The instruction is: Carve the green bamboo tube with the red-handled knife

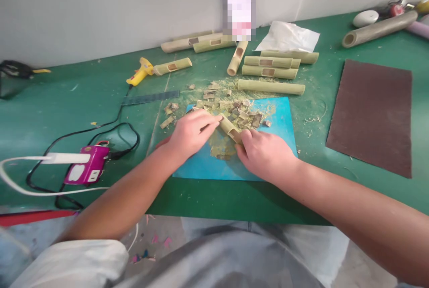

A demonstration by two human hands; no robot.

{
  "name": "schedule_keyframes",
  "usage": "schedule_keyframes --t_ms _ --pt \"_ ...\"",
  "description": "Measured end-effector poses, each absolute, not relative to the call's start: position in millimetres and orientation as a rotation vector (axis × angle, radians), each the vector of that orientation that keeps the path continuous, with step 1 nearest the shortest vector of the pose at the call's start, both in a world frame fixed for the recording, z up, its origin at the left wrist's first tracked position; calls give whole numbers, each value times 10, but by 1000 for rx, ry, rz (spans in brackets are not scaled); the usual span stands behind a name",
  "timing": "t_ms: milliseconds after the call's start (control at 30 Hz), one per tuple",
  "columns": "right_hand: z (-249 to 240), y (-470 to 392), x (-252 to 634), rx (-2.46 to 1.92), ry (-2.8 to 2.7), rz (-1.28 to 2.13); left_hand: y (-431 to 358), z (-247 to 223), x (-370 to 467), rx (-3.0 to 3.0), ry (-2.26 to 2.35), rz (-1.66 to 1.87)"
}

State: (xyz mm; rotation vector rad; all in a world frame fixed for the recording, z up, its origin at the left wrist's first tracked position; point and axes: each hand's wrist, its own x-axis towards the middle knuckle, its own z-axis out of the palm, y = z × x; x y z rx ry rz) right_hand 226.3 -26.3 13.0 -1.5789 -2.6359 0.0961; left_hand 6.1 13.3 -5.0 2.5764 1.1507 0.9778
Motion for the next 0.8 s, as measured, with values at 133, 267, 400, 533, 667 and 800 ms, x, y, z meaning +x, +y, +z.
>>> schedule_keyframes --t_ms 133,267,400,533,667,800 --pt "144 -260 2269 -1591 -2641 114 136 -69 78 2583 1097 975" --pt "150 -257 2272 -1586 -2645 117 151 -70 87 2587 1118 997" --pt "140 -252 2270 -1584 -2640 108 153 -74 93 2598 1179 1012" --pt "133 -252 2271 -1576 -2640 111 143 -79 100 2639 1137 960" --pt "136 -254 2274 -1585 -2626 109 143 -79 97 2643 1210 995" --pt "139 -256 2275 -1578 -2635 125 158 -89 83 2665 1121 971"
